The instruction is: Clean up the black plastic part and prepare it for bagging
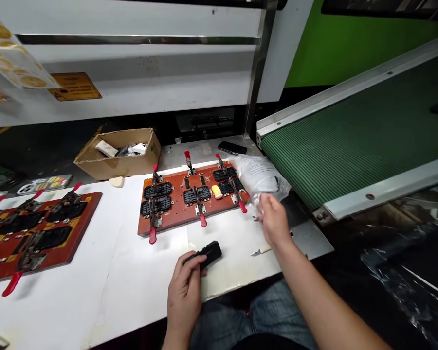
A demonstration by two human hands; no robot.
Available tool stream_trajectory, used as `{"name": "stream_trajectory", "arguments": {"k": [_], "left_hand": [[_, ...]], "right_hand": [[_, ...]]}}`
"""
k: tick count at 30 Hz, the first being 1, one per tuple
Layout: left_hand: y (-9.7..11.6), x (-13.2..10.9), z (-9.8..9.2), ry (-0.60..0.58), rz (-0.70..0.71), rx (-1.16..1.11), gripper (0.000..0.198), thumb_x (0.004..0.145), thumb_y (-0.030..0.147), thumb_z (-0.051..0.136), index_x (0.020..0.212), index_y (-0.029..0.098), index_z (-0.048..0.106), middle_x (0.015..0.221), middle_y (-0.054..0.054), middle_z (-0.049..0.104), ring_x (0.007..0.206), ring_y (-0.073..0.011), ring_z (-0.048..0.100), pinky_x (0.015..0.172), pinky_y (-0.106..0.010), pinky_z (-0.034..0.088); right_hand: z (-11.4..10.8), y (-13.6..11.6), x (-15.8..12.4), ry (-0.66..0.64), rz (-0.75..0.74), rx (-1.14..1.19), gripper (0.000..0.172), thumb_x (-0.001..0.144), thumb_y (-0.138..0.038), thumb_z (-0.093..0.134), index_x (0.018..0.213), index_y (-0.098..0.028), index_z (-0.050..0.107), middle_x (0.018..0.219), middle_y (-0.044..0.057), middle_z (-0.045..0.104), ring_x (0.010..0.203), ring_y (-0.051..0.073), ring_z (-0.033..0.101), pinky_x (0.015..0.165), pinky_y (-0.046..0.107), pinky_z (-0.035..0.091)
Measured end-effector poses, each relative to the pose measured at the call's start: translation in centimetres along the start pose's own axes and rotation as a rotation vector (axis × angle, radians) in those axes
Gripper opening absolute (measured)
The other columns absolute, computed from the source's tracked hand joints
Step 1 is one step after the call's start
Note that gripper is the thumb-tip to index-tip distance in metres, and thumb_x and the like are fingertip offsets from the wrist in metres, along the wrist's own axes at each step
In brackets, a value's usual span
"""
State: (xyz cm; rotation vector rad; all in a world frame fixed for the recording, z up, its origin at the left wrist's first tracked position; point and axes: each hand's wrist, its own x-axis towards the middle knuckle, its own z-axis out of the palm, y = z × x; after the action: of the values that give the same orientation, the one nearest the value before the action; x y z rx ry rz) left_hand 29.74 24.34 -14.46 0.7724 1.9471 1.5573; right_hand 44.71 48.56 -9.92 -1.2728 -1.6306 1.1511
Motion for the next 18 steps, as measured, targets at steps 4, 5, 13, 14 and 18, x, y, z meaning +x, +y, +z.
{"name": "stream_trajectory", "arguments": {"k": [4, 5, 13, 14, 18], "left_hand": [[2.4, -0.7, 1.1, -0.122, -0.007, -0.029, 0.045, 0.097, 0.056, 0.065, 0.132, 0.028, 0.074, 0.149, -0.010, 0.052, 0.136, -0.0287, 0.058, 0.103, -0.034, 0.060], [2.9, -0.8, 1.5, -0.197, -0.021, -0.080, 0.054, 0.094, 0.057, 0.070, 0.140, 0.029, 0.069, 0.153, -0.010, 0.049, 0.138, -0.0299, 0.056, 0.105, -0.036, 0.059], [4.4, -1.4, 4.5, -0.181, -0.192, -0.220, 0.029, 0.092, 0.046, 0.077, 0.091, 0.017, 0.076, 0.108, -0.007, 0.070, 0.104, -0.0212, 0.065, 0.094, -0.030, 0.052], [4.5, -1.5, 4.5, -0.167, -0.197, -0.205, 0.027, 0.092, 0.045, 0.077, 0.092, 0.018, 0.075, 0.108, -0.007, 0.070, 0.103, -0.0208, 0.065, 0.093, -0.029, 0.051], [5.3, -1.4, 4.4, -0.194, -0.186, -0.069, 0.028, 0.090, 0.044, 0.078, 0.084, 0.018, 0.072, 0.105, -0.005, 0.070, 0.097, -0.0195, 0.065, 0.088, -0.028, 0.049]], "right_hand": [[0.2, -0.7, -8.7, -0.337, 0.251, 0.356, 0.052, 0.098, -0.071, 0.054, 0.093, -0.019, 0.058, 0.069, -0.004, 0.039, 0.055, 0.011, 0.033, 0.047, 0.022, 0.029], [0.0, -0.9, -10.1, -0.433, 0.336, 0.469, 0.052, 0.096, -0.070, 0.061, 0.092, -0.018, 0.060, 0.068, -0.005, 0.038, 0.053, 0.009, 0.029, 0.047, 0.021, 0.026], [-2.5, 0.0, -12.3, -0.678, 0.377, 0.485, 0.052, 0.105, -0.069, 0.051, 0.112, -0.018, 0.065, 0.068, -0.002, 0.058, 0.058, 0.012, 0.053, 0.056, 0.023, 0.042], [-3.0, 0.2, -12.2, -0.671, 0.282, 0.386, 0.050, 0.105, -0.066, 0.052, 0.122, -0.020, 0.064, 0.080, 0.002, 0.066, 0.069, 0.015, 0.062, 0.064, 0.026, 0.049], [-4.7, 0.6, -12.0, -0.575, -0.117, -0.057, 0.051, 0.094, -0.034, 0.076, 0.141, -0.028, 0.058, 0.128, 0.005, 0.068, 0.111, 0.024, 0.067, 0.094, 0.037, 0.054]]}}
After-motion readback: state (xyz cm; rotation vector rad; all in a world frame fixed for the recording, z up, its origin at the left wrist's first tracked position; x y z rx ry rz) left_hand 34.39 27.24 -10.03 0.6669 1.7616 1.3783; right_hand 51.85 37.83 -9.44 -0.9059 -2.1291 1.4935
